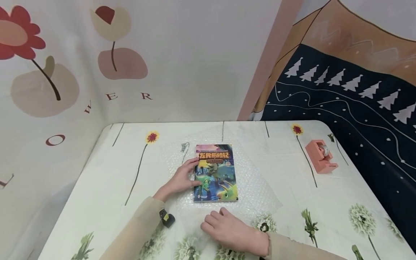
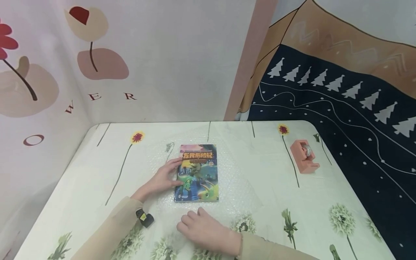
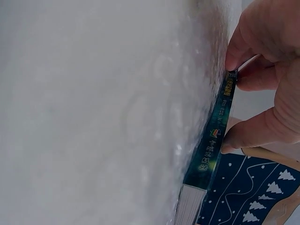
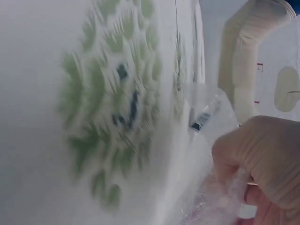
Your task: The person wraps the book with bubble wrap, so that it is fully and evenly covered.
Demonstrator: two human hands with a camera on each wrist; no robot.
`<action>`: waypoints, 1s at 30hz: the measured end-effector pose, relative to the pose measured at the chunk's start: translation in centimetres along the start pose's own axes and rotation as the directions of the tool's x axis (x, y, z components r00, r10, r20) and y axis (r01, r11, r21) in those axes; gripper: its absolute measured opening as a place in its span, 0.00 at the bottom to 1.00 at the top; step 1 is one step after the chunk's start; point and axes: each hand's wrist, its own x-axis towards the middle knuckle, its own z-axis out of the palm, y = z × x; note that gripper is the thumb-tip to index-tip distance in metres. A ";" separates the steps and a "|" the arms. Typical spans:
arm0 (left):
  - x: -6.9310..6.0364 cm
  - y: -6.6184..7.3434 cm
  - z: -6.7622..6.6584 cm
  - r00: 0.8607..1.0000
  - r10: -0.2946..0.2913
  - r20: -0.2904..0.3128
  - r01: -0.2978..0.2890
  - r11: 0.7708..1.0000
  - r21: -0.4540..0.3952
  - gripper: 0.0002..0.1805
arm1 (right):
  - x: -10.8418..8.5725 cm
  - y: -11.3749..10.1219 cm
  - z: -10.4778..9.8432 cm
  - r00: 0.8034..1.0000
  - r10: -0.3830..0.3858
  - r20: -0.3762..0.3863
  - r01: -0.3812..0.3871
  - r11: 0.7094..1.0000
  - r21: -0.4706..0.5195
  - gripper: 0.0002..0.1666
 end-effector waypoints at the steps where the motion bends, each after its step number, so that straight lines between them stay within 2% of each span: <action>1: 0.0 0.0 0.0 1.000 -0.007 0.002 0.007 1.000 0.000 0.43 | 0.1 0.1 -0.1 1.000 0.016 -0.007 -0.016 1.000 -0.022 0.23; 4: 0.1 0.1 0.0 1.000 -0.014 0.002 0.014 1.000 0.001 0.43 | 0.4 0.5 -0.5 0.998 0.054 -0.021 -0.055 0.997 -0.047 0.27; 6: 0.1 0.1 0.0 1.000 -0.015 0.002 0.015 1.000 0.003 0.43 | 0.5 0.8 -0.7 0.996 0.069 -0.057 -0.070 0.997 -0.021 0.22; 9: 0.1 0.3 0.0 1.000 -0.020 0.003 0.020 1.000 0.008 0.43 | 0.6 1.5 -1.0 0.984 0.097 -0.147 -0.085 0.993 0.088 0.15; 13: 0.1 0.4 -0.1 1.000 -0.023 0.007 0.023 1.000 0.008 0.44 | 0.9 2.9 -1.7 0.948 0.192 -0.256 -0.120 0.955 0.270 0.04; 18: 0.2 0.3 -0.2 1.000 -0.015 0.012 0.015 1.000 -0.005 0.43 | 1.3 5.1 -1.9 0.903 0.337 -0.266 -0.195 0.873 0.447 0.03; 20: 0.2 0.2 -0.2 1.000 -0.013 0.011 0.013 1.000 -0.012 0.42 | 1.4 5.9 -1.6 0.879 0.409 -0.246 -0.238 0.822 0.518 0.03; 23: 0.3 0.2 -0.2 1.000 -0.007 0.007 0.008 1.000 -0.014 0.41 | 1.5 7.1 -1.3 0.835 0.512 -0.202 -0.299 0.730 0.614 0.09; 25: 0.3 0.1 -0.2 1.000 -0.001 0.006 0.001 1.000 -0.014 0.41 | 1.5 7.8 -1.1 0.814 0.556 -0.169 -0.330 0.682 0.653 0.14; 27: 0.3 0.1 -0.2 1.000 0.006 0.005 -0.006 1.000 -0.014 0.41 | 1.5 8.5 -0.8 0.807 0.573 -0.143 -0.345 0.653 0.674 0.18; 30: 0.3 0.1 -0.2 1.000 0.016 0.005 -0.016 1.000 -0.022 0.41 | 1.8 9.3 -0.4 0.804 0.585 -0.107 -0.372 0.635 0.677 0.18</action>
